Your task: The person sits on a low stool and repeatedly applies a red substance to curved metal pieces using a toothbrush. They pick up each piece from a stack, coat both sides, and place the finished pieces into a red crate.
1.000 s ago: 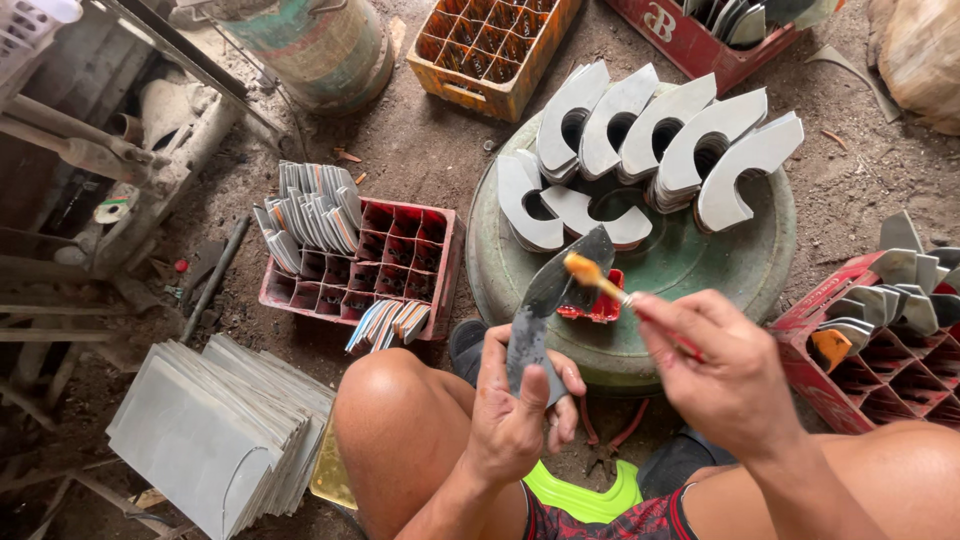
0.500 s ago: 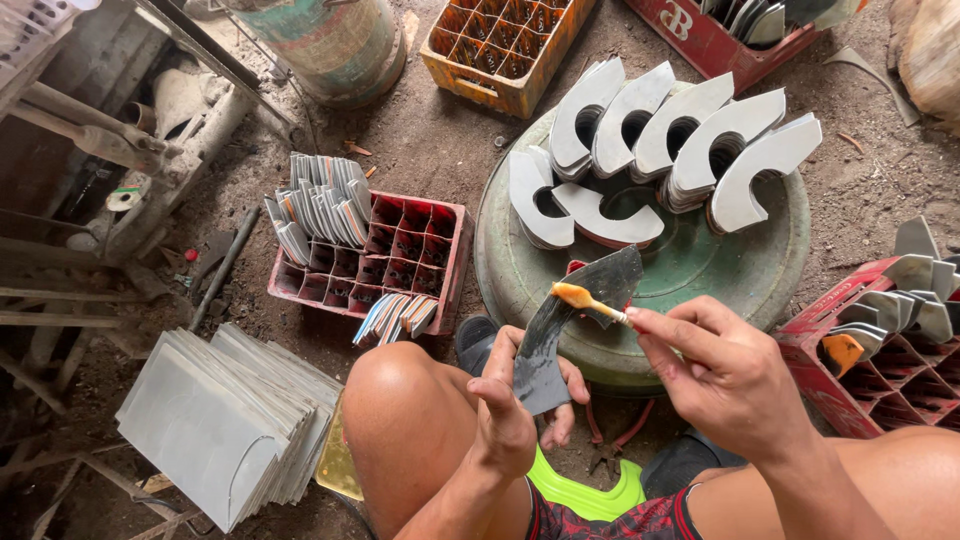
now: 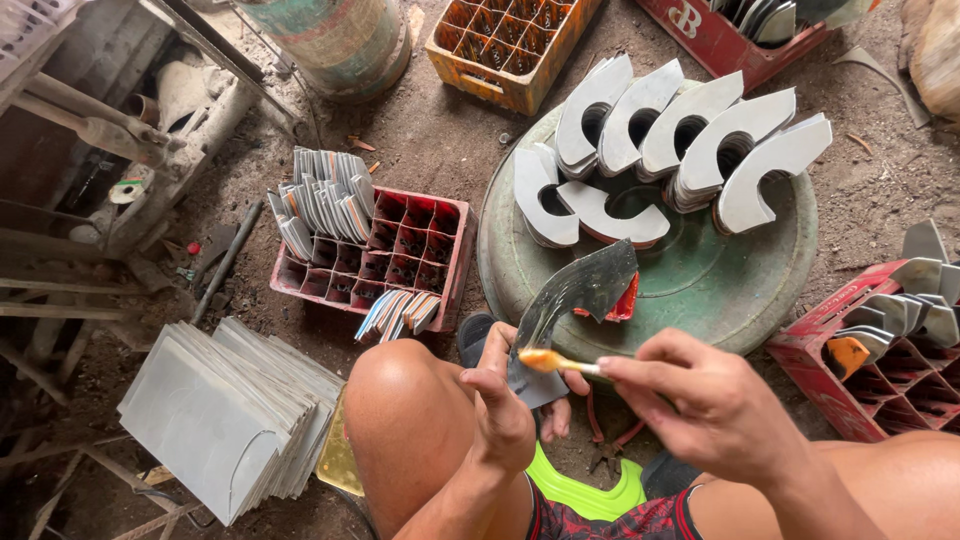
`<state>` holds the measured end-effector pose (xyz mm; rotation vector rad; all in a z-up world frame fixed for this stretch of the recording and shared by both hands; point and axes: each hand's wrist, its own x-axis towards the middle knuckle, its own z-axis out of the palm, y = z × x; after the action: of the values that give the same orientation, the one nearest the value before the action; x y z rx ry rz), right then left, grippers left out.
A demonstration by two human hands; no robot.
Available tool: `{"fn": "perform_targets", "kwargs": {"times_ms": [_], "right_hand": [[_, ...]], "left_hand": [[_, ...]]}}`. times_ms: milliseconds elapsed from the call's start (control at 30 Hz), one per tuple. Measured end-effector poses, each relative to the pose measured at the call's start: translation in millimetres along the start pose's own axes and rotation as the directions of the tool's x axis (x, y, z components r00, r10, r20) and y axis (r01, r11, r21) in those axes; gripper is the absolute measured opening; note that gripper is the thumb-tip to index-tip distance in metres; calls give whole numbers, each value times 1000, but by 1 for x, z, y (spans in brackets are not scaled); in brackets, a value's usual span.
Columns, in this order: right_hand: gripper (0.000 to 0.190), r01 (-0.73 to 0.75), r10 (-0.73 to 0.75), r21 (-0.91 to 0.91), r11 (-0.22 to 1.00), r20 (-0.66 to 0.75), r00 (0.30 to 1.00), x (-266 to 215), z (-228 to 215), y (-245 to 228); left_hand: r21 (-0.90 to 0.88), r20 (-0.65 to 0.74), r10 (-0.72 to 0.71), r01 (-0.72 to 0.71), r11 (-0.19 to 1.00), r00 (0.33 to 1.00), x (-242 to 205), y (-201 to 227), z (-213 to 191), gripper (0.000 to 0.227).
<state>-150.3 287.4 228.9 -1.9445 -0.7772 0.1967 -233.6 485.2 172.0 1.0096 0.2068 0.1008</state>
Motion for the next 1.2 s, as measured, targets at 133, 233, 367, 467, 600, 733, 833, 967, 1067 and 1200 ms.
{"fn": "perform_targets", "kwargs": {"times_ms": [133, 233, 367, 467, 600, 733, 833, 967, 1067, 1200], "right_hand": [[32, -158, 136, -146, 977, -147, 980, 0, 2, 2], [31, -109, 88, -95, 989, -204, 975, 1, 5, -2], [34, -24, 24, 7, 1000, -63, 998, 0, 22, -8], [32, -202, 176, -76, 976, -258, 950, 5, 24, -4], [29, -223, 122, -175, 959, -455, 882, 9, 12, -1], [31, -127, 98, -56, 990, -362, 927, 1, 22, -12], [33, -101, 58, -112, 988, -336, 940, 3, 24, -10], [30, -232, 101, -243, 942, -454, 885, 6, 7, -2], [31, -146, 33, -247, 958, -409, 912, 2, 5, -1], [31, -98, 18, -216, 971, -344, 939, -1, 9, 4]], "left_hand": [[53, -24, -14, 15, 998, 1000, -2, 1, 0, 97], [47, -6, 29, -29, 998, 1000, -1, 3, 2, 97], [57, -19, 31, -30, 998, 999, 0, 2, 5, 95], [97, -47, 73, -68, 993, 996, -3, 0, 6, 92], [101, -39, 113, -109, 989, 993, -5, 3, 6, 87], [94, -23, 143, -140, 986, 990, -2, 2, 6, 81], [106, -1, 209, -208, 972, 978, -4, 1, 5, 75], [66, -20, 202, -201, 977, 979, -5, 1, 5, 71], [78, -15, 216, -214, 974, 976, -4, 3, 6, 70], [60, -21, 199, -198, 978, 980, -5, 3, 4, 69]]}}
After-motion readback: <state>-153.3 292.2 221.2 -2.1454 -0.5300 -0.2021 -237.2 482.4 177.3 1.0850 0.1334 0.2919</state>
